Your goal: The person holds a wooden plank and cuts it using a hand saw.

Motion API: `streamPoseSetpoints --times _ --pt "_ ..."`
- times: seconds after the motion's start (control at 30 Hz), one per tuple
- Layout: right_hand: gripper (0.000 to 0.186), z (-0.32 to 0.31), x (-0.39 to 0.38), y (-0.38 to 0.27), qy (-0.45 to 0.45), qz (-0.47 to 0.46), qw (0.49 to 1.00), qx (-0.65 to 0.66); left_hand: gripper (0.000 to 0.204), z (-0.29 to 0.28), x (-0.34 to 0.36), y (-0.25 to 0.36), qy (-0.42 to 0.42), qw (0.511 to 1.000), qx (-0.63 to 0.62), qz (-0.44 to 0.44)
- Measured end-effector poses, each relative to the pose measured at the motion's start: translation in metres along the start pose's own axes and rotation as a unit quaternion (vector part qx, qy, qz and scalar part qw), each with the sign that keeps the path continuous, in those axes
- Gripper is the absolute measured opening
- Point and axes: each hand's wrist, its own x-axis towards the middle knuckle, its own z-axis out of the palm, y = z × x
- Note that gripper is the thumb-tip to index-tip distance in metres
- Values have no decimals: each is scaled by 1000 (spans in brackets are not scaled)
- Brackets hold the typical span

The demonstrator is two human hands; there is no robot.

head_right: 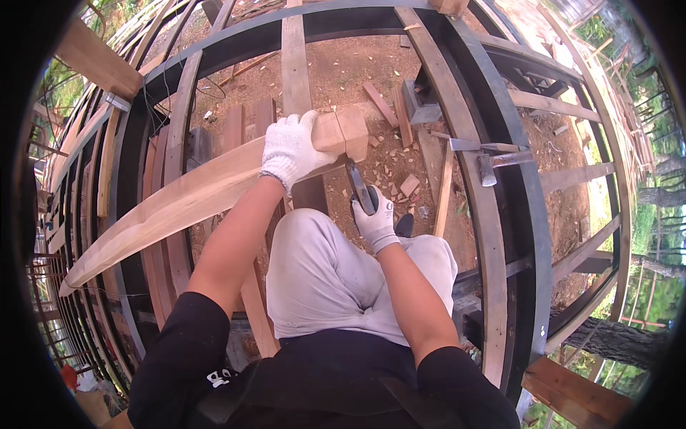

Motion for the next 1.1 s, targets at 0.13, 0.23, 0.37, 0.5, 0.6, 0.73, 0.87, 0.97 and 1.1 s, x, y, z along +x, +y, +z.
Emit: streamPoseSetpoints --times 0.13,0.23,0.37,0.5,0.6,0.73,0.87,0.97,1.1 --pt "35 -45 -77 -51 24 -72 993 -86 89 -2 -16 -19 -15 1000 4 -19" --pt "32 -110 -157 -89 -124 195 968 101 88 0 -23 -26 5 1000 4 -20" --pt "35 -66 -124 -11 -14 28 999 8 88 -8 -23 -9 -5 1000 0 -14" --pt "24 -3 3 -26 -54 74 994 56 87 2 -15 -4 6 1000 -9 -6" --pt "25 -10 -14 -52 7 50 999 19 88 -5 -18 -3 -21 1000 -13 -14" --pt "28 -94 -134 -84 -86 133 987 40 89 -1 -27 -23 -19 999 3 -27" --pt "39 -100 -145 -63 -121 89 987 59 88 -11 -22 -14 -20 999 9 -33" --pt "38 -23 -39 0 53 -50 994 -82 89 -8 -12 4 -6 1000 -13 -14" --pt "36 -2 -1 -35 -7 82 996 25 89 -2 -17 -7 -6 1000 -4 -13"
